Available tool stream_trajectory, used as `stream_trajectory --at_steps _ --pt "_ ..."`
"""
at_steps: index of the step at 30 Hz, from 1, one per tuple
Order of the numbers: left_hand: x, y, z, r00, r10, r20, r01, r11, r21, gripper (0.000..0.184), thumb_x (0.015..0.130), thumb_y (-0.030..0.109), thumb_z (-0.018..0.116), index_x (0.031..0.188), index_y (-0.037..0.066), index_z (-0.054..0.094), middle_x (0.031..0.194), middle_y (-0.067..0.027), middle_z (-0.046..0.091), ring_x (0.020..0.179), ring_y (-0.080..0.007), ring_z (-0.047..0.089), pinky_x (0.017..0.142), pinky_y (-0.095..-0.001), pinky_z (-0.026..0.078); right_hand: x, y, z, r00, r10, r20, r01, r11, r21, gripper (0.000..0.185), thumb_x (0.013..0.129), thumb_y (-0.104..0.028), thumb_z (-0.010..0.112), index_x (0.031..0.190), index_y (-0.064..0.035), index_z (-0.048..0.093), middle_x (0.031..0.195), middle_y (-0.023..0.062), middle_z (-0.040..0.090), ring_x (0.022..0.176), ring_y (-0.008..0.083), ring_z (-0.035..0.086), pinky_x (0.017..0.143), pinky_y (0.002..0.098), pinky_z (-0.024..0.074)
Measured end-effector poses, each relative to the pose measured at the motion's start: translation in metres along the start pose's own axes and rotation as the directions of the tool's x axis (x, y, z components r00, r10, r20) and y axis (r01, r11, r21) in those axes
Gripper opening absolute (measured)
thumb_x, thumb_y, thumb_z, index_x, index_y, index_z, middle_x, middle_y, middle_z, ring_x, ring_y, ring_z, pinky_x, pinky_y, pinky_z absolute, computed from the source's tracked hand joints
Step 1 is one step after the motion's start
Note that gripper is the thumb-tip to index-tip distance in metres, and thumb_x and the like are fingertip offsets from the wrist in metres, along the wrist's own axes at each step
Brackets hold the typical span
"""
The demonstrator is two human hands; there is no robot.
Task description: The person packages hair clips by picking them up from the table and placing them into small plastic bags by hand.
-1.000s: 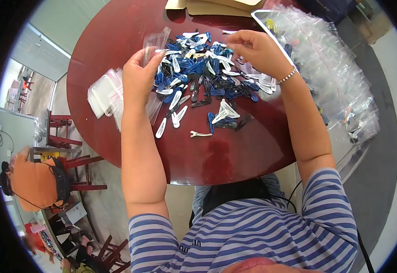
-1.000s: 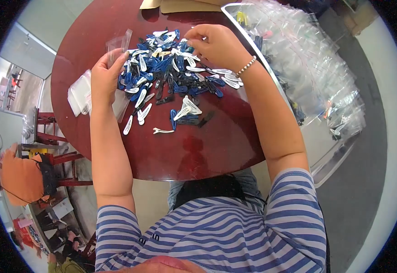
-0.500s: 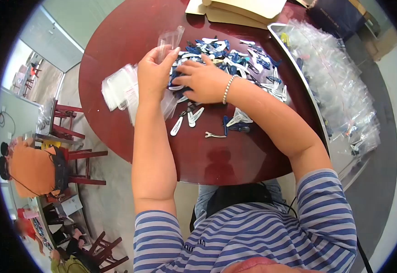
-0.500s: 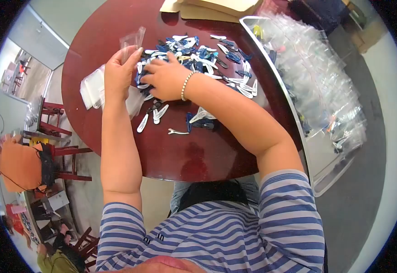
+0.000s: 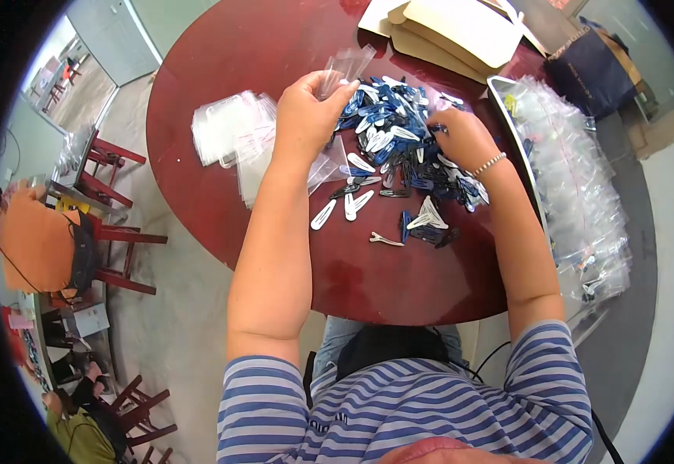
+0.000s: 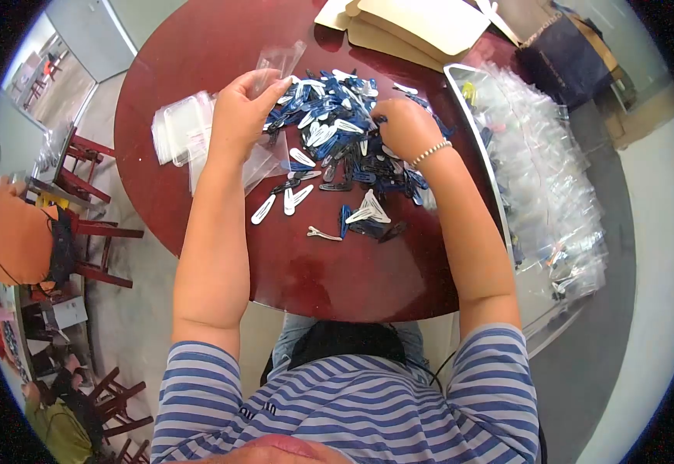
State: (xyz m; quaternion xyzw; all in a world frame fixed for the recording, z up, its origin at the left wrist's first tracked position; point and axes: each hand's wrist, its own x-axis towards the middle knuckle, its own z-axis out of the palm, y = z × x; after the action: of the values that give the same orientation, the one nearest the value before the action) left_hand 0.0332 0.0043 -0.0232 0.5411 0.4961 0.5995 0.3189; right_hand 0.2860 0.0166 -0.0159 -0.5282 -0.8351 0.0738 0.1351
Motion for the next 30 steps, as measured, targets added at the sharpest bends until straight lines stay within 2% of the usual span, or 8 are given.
stream_trajectory --at_steps 2,4,9,14,16,21,26,30 --pt "0.001 -0.003 0.0 1.0 0.019 -0.007 -0.019 1.0 0.006 0.032 0.079 0.027 0.073 0.093 -0.001 0.068 0.081 -0.0069 0.07 0.072 -0.011 0.063 0.069 -0.0261 0.048 -0.001 -0.005 -0.001 0.999 0.007 0.035 -0.007 1.0 -0.019 0.027 0.078 -0.006 0.06 0.104 -0.0029 0.066 0.097 0.0205 0.065 0.093 0.0361 0.061 0.087 0.0405 0.0476" --pt "-0.001 0.003 -0.002 1.0 0.004 -0.002 -0.004 1.0 0.012 0.031 0.079 0.027 0.072 0.093 -0.001 0.068 0.081 -0.0068 0.07 0.071 -0.0106 0.063 0.068 -0.0262 0.048 -0.001 -0.022 0.001 0.965 -0.233 -0.122 0.242 0.968 0.065 0.03 0.077 -0.007 0.063 0.107 -0.0043 0.065 0.106 0.0184 0.063 0.101 0.0348 0.059 0.091 0.0401 0.0459" --pt "-0.001 0.007 -0.005 0.997 -0.077 0.018 0.077 0.997 -0.004 0.03 0.079 0.024 0.073 0.092 -0.002 0.067 0.08 -0.0062 0.069 0.07 -0.0091 0.061 0.066 -0.0259 0.048 0.022 -0.054 0.034 0.849 -0.523 -0.08 0.525 0.851 0.003 0.038 0.076 -0.01 0.065 0.113 -0.0073 0.063 0.129 0.0178 0.052 0.121 0.0359 0.046 0.101 0.044 0.0393" --pt "-0.001 0.007 -0.005 0.998 -0.067 0.013 0.067 0.997 -0.03 0.03 0.079 0.022 0.074 0.094 -0.003 0.066 0.082 -0.0057 0.069 0.074 -0.0084 0.061 0.067 -0.0254 0.048 0.06 -0.035 0.048 0.951 -0.307 -0.04 0.306 0.952 -0.027 0.037 0.077 -0.016 0.06 0.114 -0.0113 0.064 0.124 0.0128 0.052 0.124 0.0316 0.044 0.1 0.0461 0.0397" --pt "0.0 0.007 -0.005 0.998 -0.055 0.007 0.055 0.998 -0.024 0.032 0.079 0.023 0.074 0.096 -0.003 0.066 0.083 -0.0065 0.069 0.076 -0.009 0.062 0.069 -0.0254 0.049 0.061 -0.023 0.035 0.945 -0.317 -0.08 0.318 0.948 -0.004 0.036 0.077 -0.016 0.06 0.111 -0.0095 0.065 0.117 0.014 0.058 0.115 0.0327 0.052 0.096 0.0418 0.0434" --pt "0.0 0.006 -0.003 0.999 -0.037 0.014 0.037 0.999 0.028 0.038 0.079 0.026 0.074 0.101 -0.004 0.066 0.085 -0.0087 0.07 0.08 -0.0113 0.064 0.073 -0.0256 0.049 0.037 0.015 0.013 0.997 0.008 -0.078 0.002 0.991 0.133 0.029 0.075 -0.008 0.063 0.104 -0.0016 0.066 0.093 0.019 0.067 0.086 0.0341 0.064 0.081 0.0378 0.0504" --pt "-0.001 0.001 -0.002 0.996 -0.077 0.048 0.074 0.995 0.062 0.039 0.08 0.025 0.074 0.104 -0.004 0.065 0.091 -0.009 0.069 0.082 -0.0099 0.063 0.073 -0.0238 0.049 0.012 0.041 0.006 0.994 -0.02 -0.103 0.041 0.977 0.208 0.024 0.076 -0.012 0.068 0.098 -0.0018 0.069 0.091 0.016 0.068 0.083 0.028 0.065 0.077 0.036 0.0507" --pt "-0.003 -0.001 0.003 0.996 -0.058 0.064 0.055 0.997 0.061 0.033 0.08 0.025 0.073 0.098 -0.002 0.067 0.083 -0.0062 0.069 0.075 -0.0104 0.062 0.069 -0.0256 0.048 -0.001 0.029 -0.008 0.999 0.006 0.047 -0.019 0.955 0.297 0.03 0.077 -0.016 0.071 0.104 -0.002 0.067 0.096 0.0138 0.068 0.084 0.0252 0.064 0.078 0.035 0.0499"
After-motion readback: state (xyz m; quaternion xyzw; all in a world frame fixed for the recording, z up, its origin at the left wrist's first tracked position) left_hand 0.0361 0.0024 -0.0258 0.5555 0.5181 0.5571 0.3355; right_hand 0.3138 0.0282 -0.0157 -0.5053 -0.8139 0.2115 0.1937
